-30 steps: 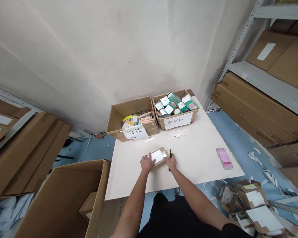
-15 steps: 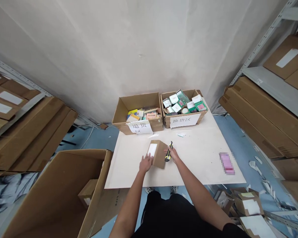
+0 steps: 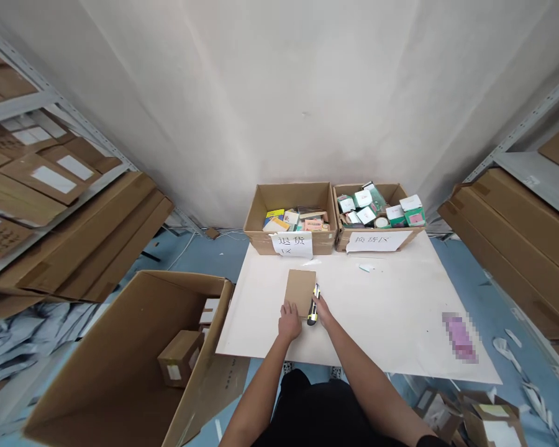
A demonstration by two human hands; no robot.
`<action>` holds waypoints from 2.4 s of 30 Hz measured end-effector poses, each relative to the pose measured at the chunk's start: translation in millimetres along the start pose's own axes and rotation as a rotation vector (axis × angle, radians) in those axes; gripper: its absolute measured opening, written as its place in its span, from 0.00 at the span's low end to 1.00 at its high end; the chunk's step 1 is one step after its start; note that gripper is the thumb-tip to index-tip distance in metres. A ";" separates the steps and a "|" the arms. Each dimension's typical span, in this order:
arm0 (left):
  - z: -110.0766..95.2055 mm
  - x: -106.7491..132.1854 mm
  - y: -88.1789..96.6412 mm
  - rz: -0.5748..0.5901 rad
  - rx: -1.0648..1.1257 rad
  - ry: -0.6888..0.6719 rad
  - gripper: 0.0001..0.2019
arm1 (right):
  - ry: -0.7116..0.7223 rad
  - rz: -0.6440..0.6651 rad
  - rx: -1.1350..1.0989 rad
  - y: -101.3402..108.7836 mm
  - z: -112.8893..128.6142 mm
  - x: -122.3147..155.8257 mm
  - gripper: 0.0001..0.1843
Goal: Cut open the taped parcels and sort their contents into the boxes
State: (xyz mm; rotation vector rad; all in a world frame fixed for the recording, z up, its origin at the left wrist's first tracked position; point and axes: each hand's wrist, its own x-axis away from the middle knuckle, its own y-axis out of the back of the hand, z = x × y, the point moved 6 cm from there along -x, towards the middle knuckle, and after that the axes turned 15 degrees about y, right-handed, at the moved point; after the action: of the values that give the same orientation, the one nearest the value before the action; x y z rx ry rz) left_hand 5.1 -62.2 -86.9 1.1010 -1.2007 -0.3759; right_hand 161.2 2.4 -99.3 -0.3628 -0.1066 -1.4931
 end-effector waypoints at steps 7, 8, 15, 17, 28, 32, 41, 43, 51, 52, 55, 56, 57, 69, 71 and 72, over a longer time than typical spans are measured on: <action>104.5 -27.9 28.8 0.104 0.273 0.003 0.42 | -0.003 0.249 0.020 -78.1 35.3 -12.3 0.25; 119.7 -33.6 33.9 0.106 0.288 -0.001 0.41 | 0.000 0.272 0.023 -92.8 36.3 -11.2 0.25; 165.0 -79.1 90.8 -0.026 0.348 -0.121 0.41 | -0.015 0.309 0.017 -156.4 21.7 7.3 0.29; 156.1 -91.0 108.8 -0.015 0.292 -0.252 0.47 | -0.024 0.274 0.016 -156.9 21.3 9.1 0.31; 108.7 -104.4 111.0 0.034 0.036 -0.338 0.61 | 0.023 0.068 0.336 -109.5 32.1 25.2 0.25; 88.5 -70.8 80.4 0.033 0.064 -0.204 0.59 | 0.033 0.086 0.788 -99.9 46.6 21.4 0.20; 71.0 -54.6 81.1 0.146 0.023 -0.083 0.60 | 0.048 0.387 1.386 -168.7 69.6 -40.8 0.20; 72.1 -53.5 81.4 0.159 0.040 -0.069 0.61 | 0.039 0.424 1.426 -176.2 69.9 -51.3 0.19; 69.0 -58.6 74.2 0.190 0.034 -0.036 0.65 | -0.112 0.497 1.491 -185.6 70.3 -58.9 0.15; 68.2 -60.1 73.0 0.190 0.040 -0.030 0.65 | -0.137 0.507 1.498 -185.4 69.4 -57.0 0.15; 67.4 -63.8 69.1 0.191 0.057 -0.017 0.66 | -0.182 0.533 1.516 -182.7 66.0 -50.8 0.14; 67.7 -64.6 68.0 0.190 0.063 -0.017 0.65 | -0.187 0.540 1.521 -180.9 65.0 -48.3 0.14; 68.4 -65.4 67.0 0.190 0.067 -0.017 0.65 | -0.191 0.545 1.528 -178.2 64.1 -45.2 0.14; 68.4 -67.6 65.4 0.185 0.055 0.000 0.64 | -0.249 0.591 1.607 -80.3 54.5 86.4 0.12; 69.7 -66.6 65.9 0.188 0.045 -0.016 0.63 | -0.257 0.579 1.615 -68.8 51.9 101.3 0.10; 70.9 -66.1 66.3 0.188 0.045 -0.025 0.63 | -0.246 0.556 1.610 -63.9 51.6 105.7 0.11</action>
State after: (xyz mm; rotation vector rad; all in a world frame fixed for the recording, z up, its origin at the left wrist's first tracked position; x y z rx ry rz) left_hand -101.7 -15.9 -71.3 1.0149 -1.3278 -0.2196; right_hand 115.0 -85.1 -9.1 0.6945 -1.1992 -0.4652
